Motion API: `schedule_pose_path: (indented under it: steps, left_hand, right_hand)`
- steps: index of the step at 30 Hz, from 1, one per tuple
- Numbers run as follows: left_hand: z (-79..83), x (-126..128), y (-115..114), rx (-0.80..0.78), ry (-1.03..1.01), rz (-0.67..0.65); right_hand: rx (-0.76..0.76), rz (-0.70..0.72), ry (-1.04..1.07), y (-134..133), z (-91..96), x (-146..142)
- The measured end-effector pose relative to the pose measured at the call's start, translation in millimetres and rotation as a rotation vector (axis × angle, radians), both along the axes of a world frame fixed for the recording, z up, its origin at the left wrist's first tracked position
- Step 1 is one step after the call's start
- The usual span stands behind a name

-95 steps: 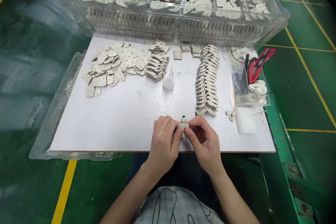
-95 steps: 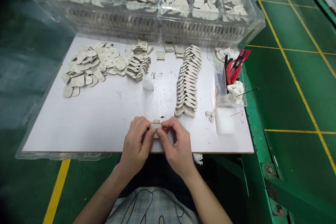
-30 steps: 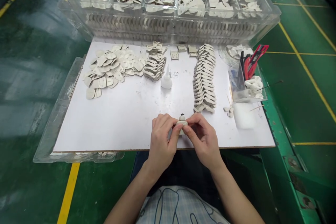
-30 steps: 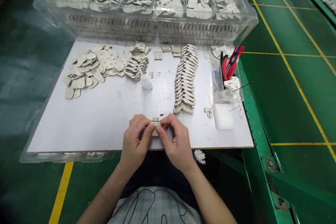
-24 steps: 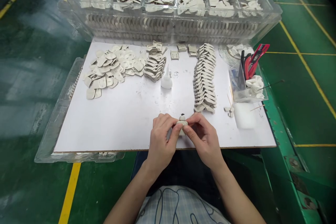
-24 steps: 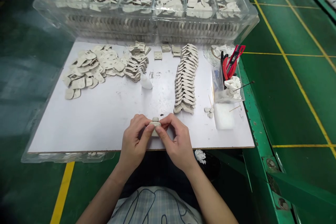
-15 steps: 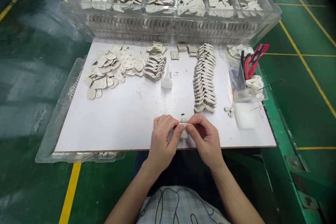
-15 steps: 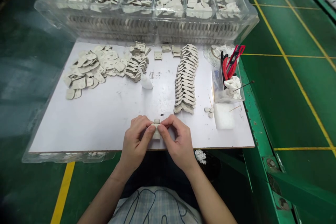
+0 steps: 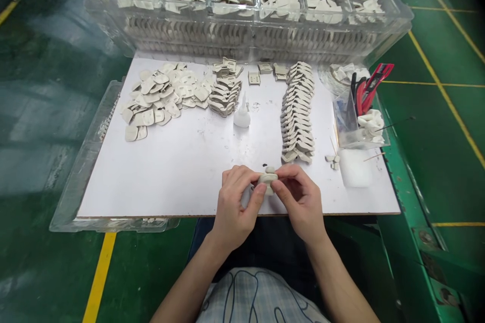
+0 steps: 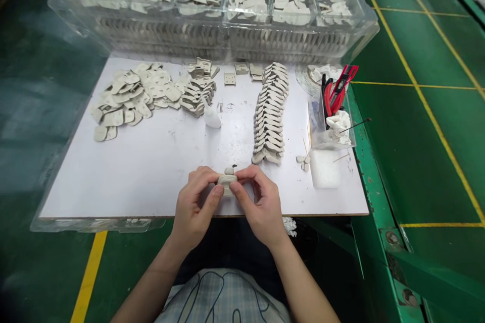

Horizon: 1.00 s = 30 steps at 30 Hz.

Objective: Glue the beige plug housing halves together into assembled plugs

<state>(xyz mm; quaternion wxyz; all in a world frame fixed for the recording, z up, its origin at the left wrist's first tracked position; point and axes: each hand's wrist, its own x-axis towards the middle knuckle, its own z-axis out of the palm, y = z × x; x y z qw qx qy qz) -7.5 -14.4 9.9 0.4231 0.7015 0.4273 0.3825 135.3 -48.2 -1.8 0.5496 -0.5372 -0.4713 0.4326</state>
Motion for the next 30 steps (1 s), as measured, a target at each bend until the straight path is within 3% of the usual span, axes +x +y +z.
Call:
schedule_pose_path:
  steps: [5, 10, 13, 17, 21, 25, 30]
  left_hand:
    - [-2.2, -0.2, -1.8, 0.012, -0.036, 0.036]
    - [-3.8, -1.2, -2.2, -0.03, -0.074, 0.031]
    - [-2.4, -4.6, -0.3, -0.176, -0.204, 0.01]
    - [3.6, -10.9, 0.1, -0.493, -0.505, -0.06]
    - [11.6, -12.0, -6.7, -0.675, -0.709, -0.111]
    - [16.2, -11.0, -14.8, -0.668, -0.719, -0.098]
    - [18.3, -15.0, -19.6, -0.542, -0.556, -0.057]
  right_hand:
    - [0.02, 0.106, 0.041, -0.3, -0.4, 3.4]
    - [0.017, 0.084, 0.044, 0.3, -1.3, 2.4]
    - [0.016, 0.087, 0.051, 1.0, -0.2, 3.0]
    - [0.044, 0.144, 0.051, -3.1, 5.9, 5.1]
    - [0.135, 0.127, -0.077, -12.4, 16.2, 0.8]
    - [0.199, 0.08, -0.14, -20.8, 23.6, -6.8]
    - [0.012, 0.058, 0.067, -29.0, 24.3, -12.4]
